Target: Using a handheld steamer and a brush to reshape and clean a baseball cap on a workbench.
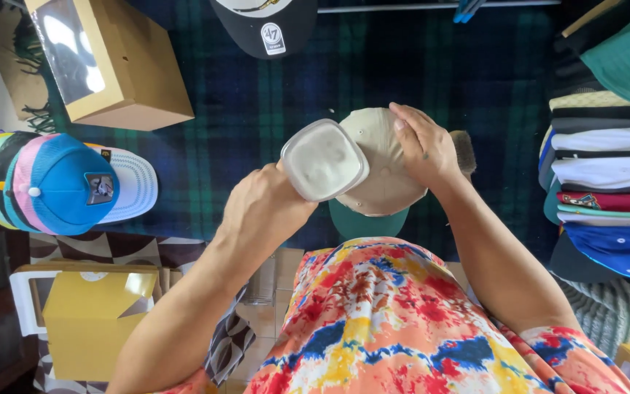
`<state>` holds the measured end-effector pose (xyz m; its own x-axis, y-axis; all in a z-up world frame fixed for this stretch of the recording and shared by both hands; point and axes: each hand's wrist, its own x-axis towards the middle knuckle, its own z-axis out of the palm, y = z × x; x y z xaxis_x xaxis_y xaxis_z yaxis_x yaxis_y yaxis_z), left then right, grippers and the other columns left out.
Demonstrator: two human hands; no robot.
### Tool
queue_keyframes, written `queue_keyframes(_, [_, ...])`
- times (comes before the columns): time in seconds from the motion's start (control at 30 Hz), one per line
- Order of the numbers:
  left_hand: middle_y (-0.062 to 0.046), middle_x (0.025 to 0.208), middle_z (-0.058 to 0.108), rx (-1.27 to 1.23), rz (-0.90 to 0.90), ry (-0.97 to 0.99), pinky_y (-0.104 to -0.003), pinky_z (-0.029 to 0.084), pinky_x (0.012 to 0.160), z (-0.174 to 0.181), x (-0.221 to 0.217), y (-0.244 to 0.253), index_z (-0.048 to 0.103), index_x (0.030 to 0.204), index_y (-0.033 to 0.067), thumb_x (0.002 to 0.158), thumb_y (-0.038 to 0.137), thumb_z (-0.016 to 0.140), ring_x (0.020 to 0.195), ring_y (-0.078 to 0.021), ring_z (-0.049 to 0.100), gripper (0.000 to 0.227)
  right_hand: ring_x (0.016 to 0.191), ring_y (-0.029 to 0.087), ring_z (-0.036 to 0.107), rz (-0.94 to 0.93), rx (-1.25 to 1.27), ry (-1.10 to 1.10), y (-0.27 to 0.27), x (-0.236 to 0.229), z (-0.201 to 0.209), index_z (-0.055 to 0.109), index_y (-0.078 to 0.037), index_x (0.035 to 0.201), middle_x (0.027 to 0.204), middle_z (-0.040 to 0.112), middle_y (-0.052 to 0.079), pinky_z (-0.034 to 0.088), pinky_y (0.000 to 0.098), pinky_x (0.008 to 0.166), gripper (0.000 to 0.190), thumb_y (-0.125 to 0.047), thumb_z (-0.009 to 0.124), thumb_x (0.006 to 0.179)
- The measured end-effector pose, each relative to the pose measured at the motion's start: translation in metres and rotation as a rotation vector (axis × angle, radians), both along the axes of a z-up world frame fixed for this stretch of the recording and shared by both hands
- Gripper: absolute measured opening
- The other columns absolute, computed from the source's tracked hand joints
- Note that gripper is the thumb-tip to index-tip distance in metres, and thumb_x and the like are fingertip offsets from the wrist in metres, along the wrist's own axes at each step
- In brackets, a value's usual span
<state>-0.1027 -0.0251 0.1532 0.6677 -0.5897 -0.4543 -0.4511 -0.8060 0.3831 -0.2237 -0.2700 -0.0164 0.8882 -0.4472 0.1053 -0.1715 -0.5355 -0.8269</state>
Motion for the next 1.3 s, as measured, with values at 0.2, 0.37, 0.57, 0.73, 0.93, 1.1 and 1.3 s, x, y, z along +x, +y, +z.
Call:
queue_keyframes(0.2, [-0.017,0.077,0.068,-0.121,-0.021,-0.103,-0.050,0.060,0.074,-0.019,-0.002,-0.019,0.064,0.097,0.0029,0.081,0.041,0.069,0.079,-0.0398,0.073,0.042,0.120,0.045,0.063,0.039,-0.044,0.065,-0.005,0.002,0.001,0.067,-0.009,0.141,0.134,0.067,0.019,0.050,0.0558,0.099,0.036,-0.024,0.051,0.113])
queue_keyframes(0.37, [-0.019,0.073,0.067,-0.430,0.048,-0.288,-0.044,0.058,0.067,-0.070,-0.016,0.036,0.067,0.089,0.0012,0.081,0.029,0.077,0.072,-0.0415,0.070,0.031,0.125,0.040,0.061,0.044,0.000,0.054,-0.002,0.002,0.000,0.065,-0.011,0.143,0.137,0.065,0.017,0.048,0.0510,0.104,0.036,-0.025,0.051,0.113])
queue_keyframes(0.57, [-0.023,0.091,0.075,-0.472,0.567,0.185,-0.048,0.060,0.074,-0.107,-0.027,0.055,0.073,0.101,0.0024,0.077,0.039,0.082,0.091,-0.0425,0.074,0.045,0.125,0.037,0.062,0.031,0.016,0.063,0.001,0.003,0.009,0.066,-0.012,0.142,0.136,0.066,0.016,0.049,0.0495,0.105,0.036,-0.027,0.053,0.113])
queue_keyframes(0.73, [-0.027,0.070,0.061,-0.731,0.402,0.099,-0.046,0.046,0.046,-0.161,-0.017,0.078,0.064,0.090,-0.0074,0.081,0.010,0.080,0.066,-0.0377,0.071,0.025,0.126,0.037,0.061,0.053,-0.026,0.057,0.000,0.003,0.007,0.067,-0.009,0.141,0.136,0.067,0.017,0.047,0.0497,0.106,0.033,-0.022,0.054,0.113])
queue_keyframes(0.93, [-0.019,0.057,0.066,-0.610,0.924,0.824,-0.041,0.060,0.042,-0.253,-0.016,0.090,0.067,0.084,-0.0038,0.078,0.019,0.084,0.044,-0.0258,0.065,0.029,0.126,0.037,0.062,0.014,-0.008,0.056,0.002,0.004,0.010,0.068,-0.010,0.140,0.135,0.067,0.014,0.047,0.0484,0.107,0.033,-0.021,0.052,0.113])
queue_keyframes(1.1, [-0.019,0.055,0.062,-0.606,0.962,0.901,-0.041,0.058,0.041,-0.243,-0.011,0.097,0.064,0.076,-0.0056,0.076,0.016,0.082,0.043,-0.0258,0.062,0.028,0.126,0.035,0.062,0.012,-0.006,0.086,0.002,0.005,0.013,0.068,-0.010,0.139,0.135,0.068,0.012,0.047,0.0462,0.108,0.034,-0.023,0.051,0.113])
queue_keyframes(1.3, [-0.017,0.054,0.062,-0.560,0.724,0.849,-0.042,0.058,0.040,-0.235,0.073,0.048,0.066,0.085,-0.0020,0.077,0.022,0.079,0.042,-0.0257,0.063,0.028,0.126,0.034,0.062,0.012,-0.015,0.089,0.002,0.005,0.014,0.068,-0.010,0.139,0.135,0.068,0.012,0.047,0.0454,0.108,0.033,-0.020,0.051,0.113])
